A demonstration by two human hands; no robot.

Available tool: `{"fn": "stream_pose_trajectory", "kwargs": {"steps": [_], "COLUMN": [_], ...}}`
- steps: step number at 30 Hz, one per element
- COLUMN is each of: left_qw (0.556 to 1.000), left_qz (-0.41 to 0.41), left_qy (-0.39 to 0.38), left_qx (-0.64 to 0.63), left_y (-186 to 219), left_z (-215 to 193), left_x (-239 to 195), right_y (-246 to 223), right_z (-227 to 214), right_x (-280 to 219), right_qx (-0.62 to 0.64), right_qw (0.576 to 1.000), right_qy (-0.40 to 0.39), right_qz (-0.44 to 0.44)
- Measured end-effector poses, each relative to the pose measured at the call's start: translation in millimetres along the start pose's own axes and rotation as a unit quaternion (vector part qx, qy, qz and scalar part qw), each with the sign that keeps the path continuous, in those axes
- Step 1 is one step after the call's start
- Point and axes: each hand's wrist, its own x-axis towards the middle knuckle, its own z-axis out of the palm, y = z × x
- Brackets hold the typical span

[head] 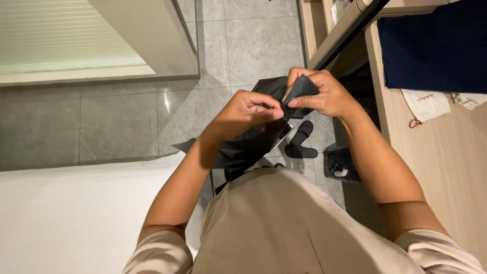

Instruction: The person tidies a hotel room by adjusting bed linens, emptying a small trash bin into a larger bag, placing water bottles on a desk, and replacing the liner in the small trash bin.

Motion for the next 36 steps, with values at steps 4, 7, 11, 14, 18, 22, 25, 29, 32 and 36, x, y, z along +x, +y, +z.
{"fn": "stream_pose_trajectory", "kwargs": {"steps": [4, 7, 11, 14, 18, 22, 25, 29, 32, 36], "left_qw": [0.994, 0.997, 0.991, 0.997, 0.997, 0.997, 0.996, 0.993, 0.995, 0.993], "left_qz": [-0.012, -0.016, 0.082, 0.028, -0.038, 0.0, 0.045, 0.05, 0.04, 0.015], "left_qy": [0.087, 0.069, 0.063, 0.033, 0.051, 0.073, 0.069, 0.077, 0.076, 0.099], "left_qx": [0.066, 0.027, 0.086, 0.057, 0.033, 0.032, 0.021, 0.074, 0.054, 0.067], "left_y": [5, 0, -19, -19, -16, -17, -18, -20, -21, -23], "left_z": [0, -6, -4, -3, 11, 28, 34, 37, 36, 39], "left_x": [-4, -9, -5, -4, 0, 2, 6, 9, 11, 13], "right_y": [-5, 1, 7, 9, 14, 22, 27, 31, 34, 36], "right_z": [-2, 4, 8, 9, 11, 20, 22, 23, 24, 27], "right_x": [1, 0, -2, -3, -2, -3, -2, -2, -2, -1], "right_qx": [0.007, 0.004, 0.0, 0.026, 0.023, 0.059, 0.073, 0.069, 0.09, 0.088], "right_qw": [1.0, 0.999, 0.997, 0.995, 0.989, 0.983, 0.981, 0.981, 0.979, 0.978], "right_qy": [-0.026, 0.035, 0.041, 0.062, 0.091, 0.12, 0.126, 0.135, 0.144, 0.159], "right_qz": [-0.012, -0.004, -0.069, -0.069, -0.114, -0.127, -0.127, -0.119, -0.113, -0.105]}}
